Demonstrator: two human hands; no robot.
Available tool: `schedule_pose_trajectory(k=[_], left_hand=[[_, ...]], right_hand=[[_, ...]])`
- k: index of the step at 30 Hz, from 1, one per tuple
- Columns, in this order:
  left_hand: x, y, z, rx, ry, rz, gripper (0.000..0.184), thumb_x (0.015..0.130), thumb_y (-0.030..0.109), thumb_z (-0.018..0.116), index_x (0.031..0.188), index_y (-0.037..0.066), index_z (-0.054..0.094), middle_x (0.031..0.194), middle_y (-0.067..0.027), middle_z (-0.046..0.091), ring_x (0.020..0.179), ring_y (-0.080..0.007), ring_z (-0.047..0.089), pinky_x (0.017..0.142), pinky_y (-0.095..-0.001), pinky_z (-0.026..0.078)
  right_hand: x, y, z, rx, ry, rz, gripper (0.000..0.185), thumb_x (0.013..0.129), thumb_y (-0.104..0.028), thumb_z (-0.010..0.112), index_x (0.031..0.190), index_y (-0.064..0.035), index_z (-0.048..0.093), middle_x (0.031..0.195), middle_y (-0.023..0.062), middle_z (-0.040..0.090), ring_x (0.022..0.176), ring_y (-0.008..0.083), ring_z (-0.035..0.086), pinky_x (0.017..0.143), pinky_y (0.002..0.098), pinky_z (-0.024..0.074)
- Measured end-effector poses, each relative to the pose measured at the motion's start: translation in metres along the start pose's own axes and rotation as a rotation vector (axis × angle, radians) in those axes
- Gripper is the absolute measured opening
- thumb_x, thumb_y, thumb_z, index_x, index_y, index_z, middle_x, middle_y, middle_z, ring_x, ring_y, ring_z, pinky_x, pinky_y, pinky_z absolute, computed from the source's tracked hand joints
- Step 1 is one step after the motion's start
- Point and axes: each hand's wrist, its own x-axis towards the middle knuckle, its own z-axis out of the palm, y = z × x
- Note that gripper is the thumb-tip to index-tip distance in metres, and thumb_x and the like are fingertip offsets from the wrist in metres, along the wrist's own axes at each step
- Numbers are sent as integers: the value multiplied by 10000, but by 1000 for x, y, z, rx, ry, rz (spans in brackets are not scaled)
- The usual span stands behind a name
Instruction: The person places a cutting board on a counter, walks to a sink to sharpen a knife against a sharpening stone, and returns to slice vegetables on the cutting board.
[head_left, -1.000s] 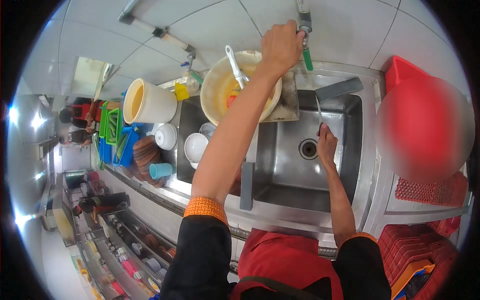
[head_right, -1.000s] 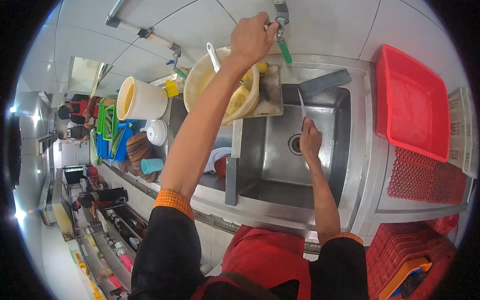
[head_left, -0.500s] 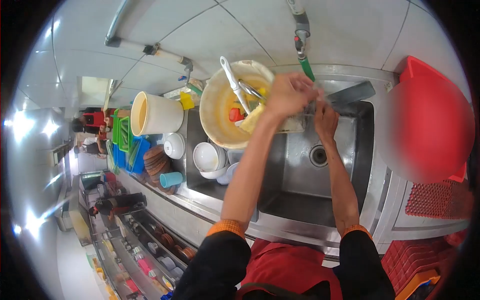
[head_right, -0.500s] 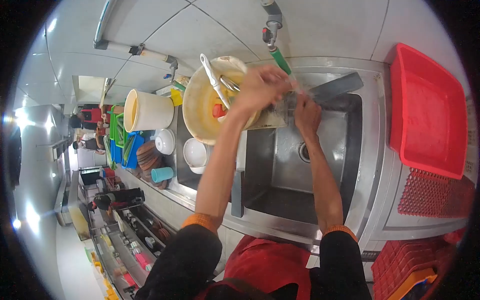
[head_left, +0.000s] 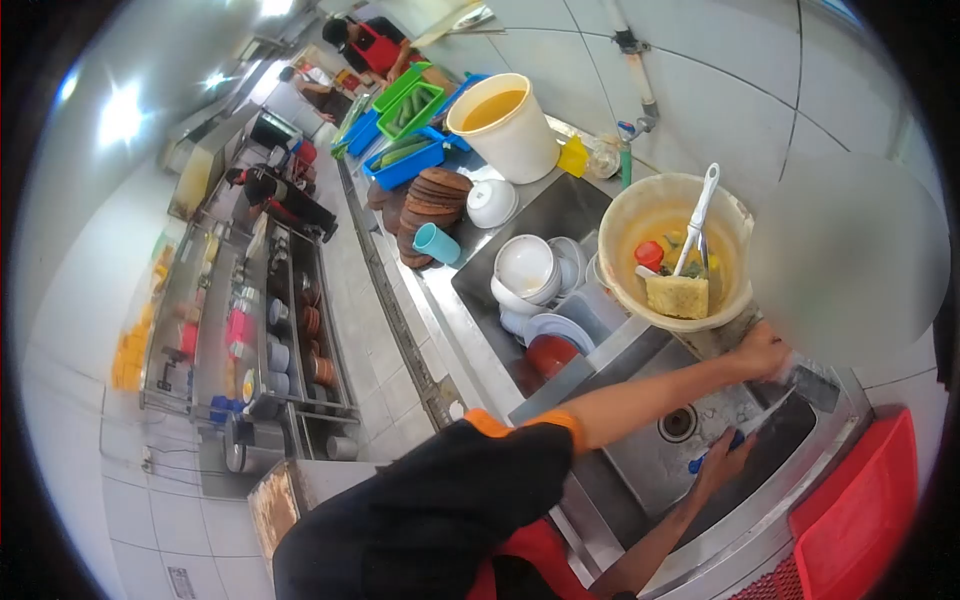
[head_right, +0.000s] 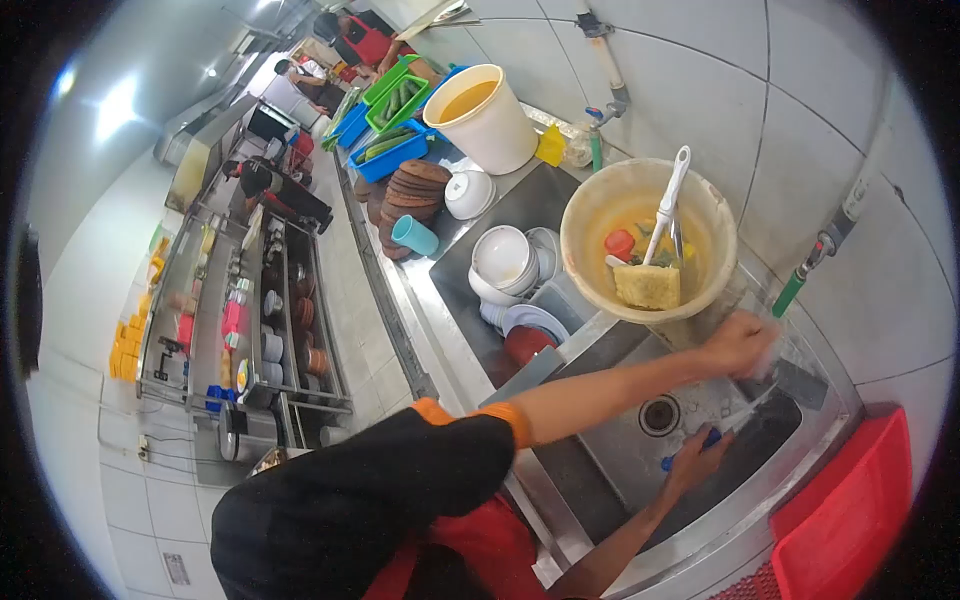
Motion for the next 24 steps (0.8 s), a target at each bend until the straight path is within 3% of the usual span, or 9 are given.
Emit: schedule_pose_trajectory(k=[2,5,6,8,9,11,13,18,24], left_hand=[[-46,-30,-33,413,85,428,427,933,326,680,639,21,628,551,-73,571,504,-142,526,490,-342,405],[-159,-21,-104,806,111,-9,333,866,374,735,887,45,684,801,-145,669,719,-317,643,637,-434,480],[-193,-55,-124,1007,389,298,432,842,422,745,1031,46,651,1002,-160,659,903,-339,635,755,-449,492],[-252,-46,-163,1377,335,-98,702,760,509,793,1212,22,571,1121,-199,610,1087,-398,559,972,-511,420],[-273,-43,-174,1413,421,139,795,716,550,814,1250,23,550,1090,-191,611,1073,-403,559,930,-514,433],[-310,-54,-187,1399,495,-90,820,689,564,828,1241,22,554,1085,-163,613,1073,-400,560,897,-526,441],[-335,-76,-204,1342,351,-330,814,668,553,846,1207,10,565,1068,-162,625,1062,-385,584,849,-525,458],[-336,-114,-216,1346,388,-277,694,645,425,858,1131,8,592,1034,-162,645,974,-372,612,802,-489,443],[-327,-95,-208,1392,433,-97,489,647,359,851,950,41,637,881,-124,670,880,-342,639,752,-462,428]], right_hand=[[-4,7,-9,20,17,-37,364,1008,-171,528,1330,-6,495,940,152,641,654,226,606,642,359,514],[-11,-15,-42,313,-258,174,454,997,-103,539,1435,-44,437,974,74,603,656,127,587,566,288,501],[-18,-52,-56,343,-258,158,465,1007,-126,536,1453,-58,425,960,63,595,630,122,558,511,288,474],[-13,-93,-76,225,-215,26,474,1021,-222,552,1462,-88,442,907,49,594,589,112,519,458,274,431],[-8,-115,-83,270,-166,36,461,1020,-279,570,1429,-82,489,806,15,557,611,99,493,509,260,423],[11,-161,-88,48,140,-446,447,966,-265,669,1346,-55,562,741,-3,474,632,98,431,606,254,397],[27,-212,-102,37,152,-436,494,886,-260,766,1289,-30,597,746,30,530,650,103,482,607,263,417],[116,-280,-96,8,69,-1081,419,803,-280,807,1120,-30,693,918,123,684,799,293,645,771,365,520],[165,-302,-75,-349,-148,-1108,387,782,-299,794,1052,-37,701,963,135,687,914,344,643,810,434,515]])
